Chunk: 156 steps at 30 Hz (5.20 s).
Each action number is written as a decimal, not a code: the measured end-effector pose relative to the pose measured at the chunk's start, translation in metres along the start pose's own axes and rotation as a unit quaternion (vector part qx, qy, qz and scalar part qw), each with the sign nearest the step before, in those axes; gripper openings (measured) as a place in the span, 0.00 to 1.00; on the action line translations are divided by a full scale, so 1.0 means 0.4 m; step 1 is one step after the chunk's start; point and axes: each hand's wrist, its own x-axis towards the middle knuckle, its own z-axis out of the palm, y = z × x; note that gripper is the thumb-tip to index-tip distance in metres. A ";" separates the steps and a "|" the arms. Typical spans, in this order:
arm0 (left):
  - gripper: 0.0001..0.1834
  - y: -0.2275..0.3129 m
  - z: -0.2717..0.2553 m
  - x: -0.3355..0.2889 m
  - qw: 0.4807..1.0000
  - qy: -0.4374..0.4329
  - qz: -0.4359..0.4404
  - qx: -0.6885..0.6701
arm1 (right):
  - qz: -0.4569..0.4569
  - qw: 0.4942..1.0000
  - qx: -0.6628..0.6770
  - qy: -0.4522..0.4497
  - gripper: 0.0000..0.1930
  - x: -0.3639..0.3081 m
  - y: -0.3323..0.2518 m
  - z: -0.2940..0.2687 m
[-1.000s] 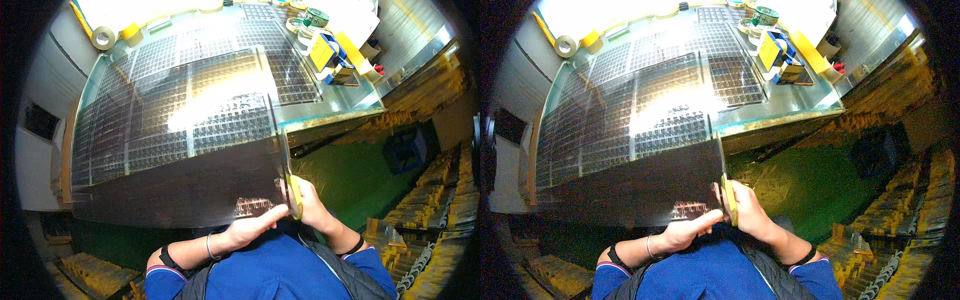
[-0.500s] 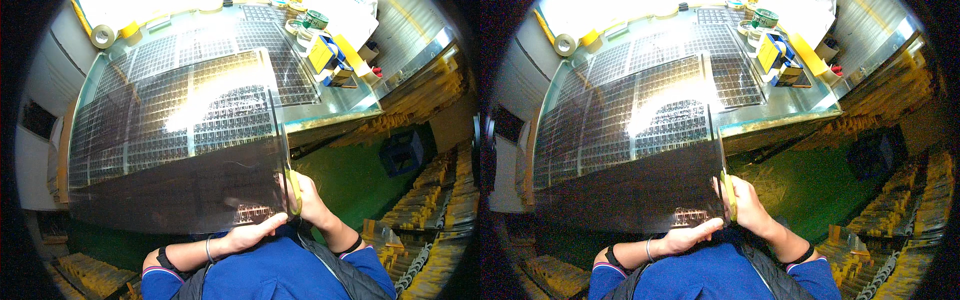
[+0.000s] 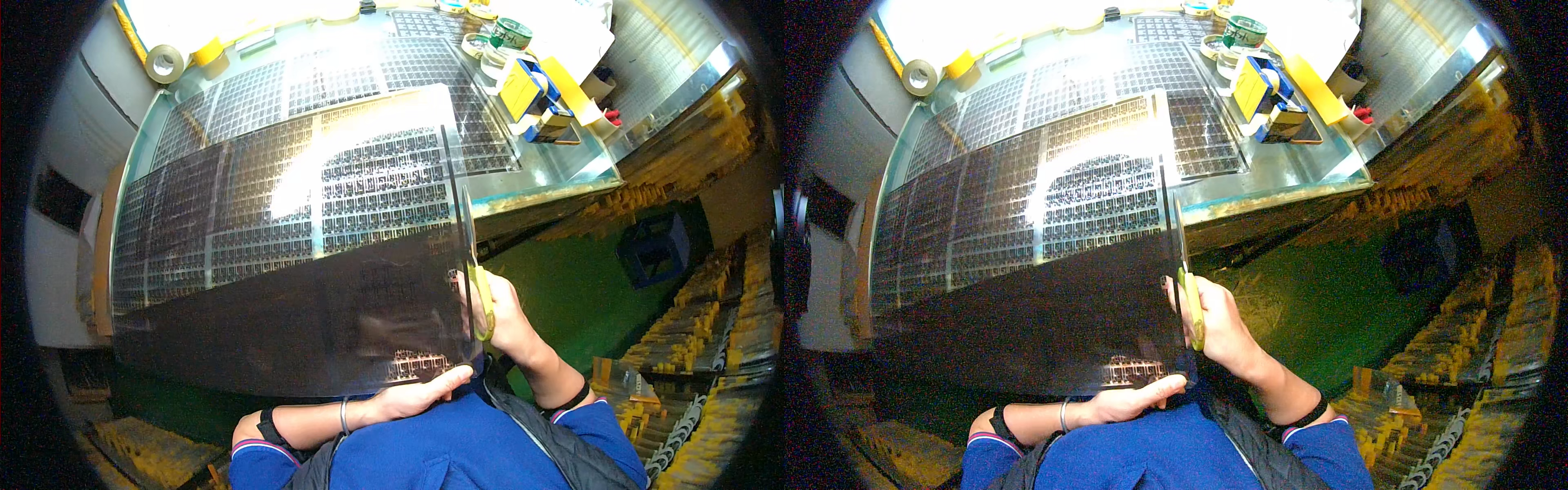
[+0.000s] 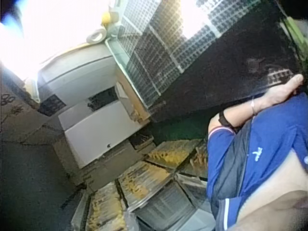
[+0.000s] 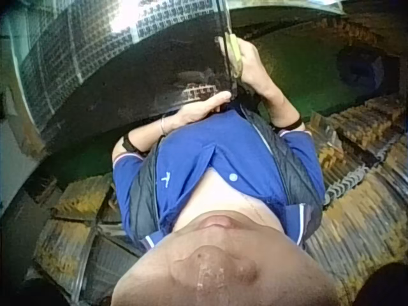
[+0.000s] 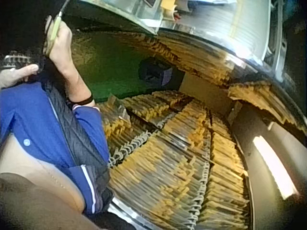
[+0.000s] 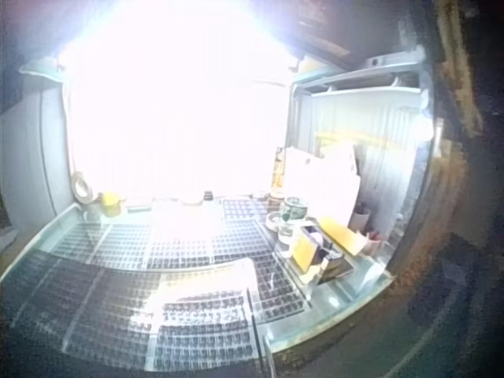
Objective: Cut large plastic film sheets into smaller sections using scissors on a light table.
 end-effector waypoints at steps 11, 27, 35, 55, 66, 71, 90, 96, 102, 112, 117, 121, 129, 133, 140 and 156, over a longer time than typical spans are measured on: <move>0.16 0.028 0.035 -0.018 0.995 -0.005 -0.084 -0.052 | -0.059 0.998 -0.020 0.028 0.07 0.039 -0.008 -0.024; 0.21 -0.019 0.021 0.001 0.944 -0.166 -0.237 -0.161 | -0.085 0.994 0.011 0.074 0.05 0.079 -0.045 -0.057; 0.18 -0.060 0.023 0.012 0.931 -0.145 -0.243 -0.229 | -0.155 0.987 0.039 0.030 0.03 0.083 -0.045 -0.078; 0.28 -0.065 0.017 0.026 0.948 -0.198 -0.237 -0.083 | -0.189 0.971 0.115 0.089 0.05 0.096 -0.145 -0.099; 0.14 -0.054 -0.091 -0.112 0.969 0.219 0.090 0.068 | -0.107 0.985 0.113 0.079 0.16 0.102 -0.159 -0.075; 0.13 -0.112 -0.249 -0.306 0.728 0.557 0.392 -0.078 | 0.028 0.994 0.108 -0.020 0.15 0.027 -0.028 0.048; 0.13 0.117 -0.086 0.062 0.911 0.277 0.277 -0.131 | -0.041 0.959 0.252 -0.121 0.17 -0.037 0.077 0.157; 0.13 0.123 -0.063 0.034 0.925 0.270 0.243 -0.112 | -0.115 0.971 0.193 -0.077 0.21 -0.016 0.070 0.180; 0.13 0.116 -0.072 0.027 0.934 0.243 0.234 -0.116 | -0.113 0.975 0.186 -0.052 0.22 -0.017 0.076 0.191; 0.09 0.087 -0.103 -0.004 0.903 0.262 0.320 -0.117 | 0.004 0.954 0.260 -0.152 0.21 -0.062 0.085 0.140; 0.07 0.079 -0.110 -0.017 0.894 0.300 0.315 -0.113 | 0.090 0.962 0.216 -0.138 0.20 -0.070 0.068 0.100; 0.08 0.056 -0.140 -0.090 0.883 0.311 0.306 -0.173 | -0.034 0.966 0.227 -0.121 0.18 -0.054 0.089 0.078; 0.21 -0.016 -0.247 -0.374 0.653 0.612 0.433 -0.107 | -0.168 0.981 0.032 -0.086 0.12 -0.003 0.033 0.078; 0.22 -0.016 -0.298 -0.495 0.662 0.614 0.426 -0.050 | -0.210 0.965 -0.082 -0.131 0.15 -0.004 0.016 0.089; 0.20 -0.093 -0.557 -0.802 0.712 0.604 0.357 0.003 | -0.178 0.980 -0.048 -0.073 0.14 0.012 0.019 0.063; 0.24 0.306 -0.642 -0.679 0.241 0.736 0.304 0.555 | -0.150 0.971 0.172 0.075 0.09 0.048 -0.015 0.037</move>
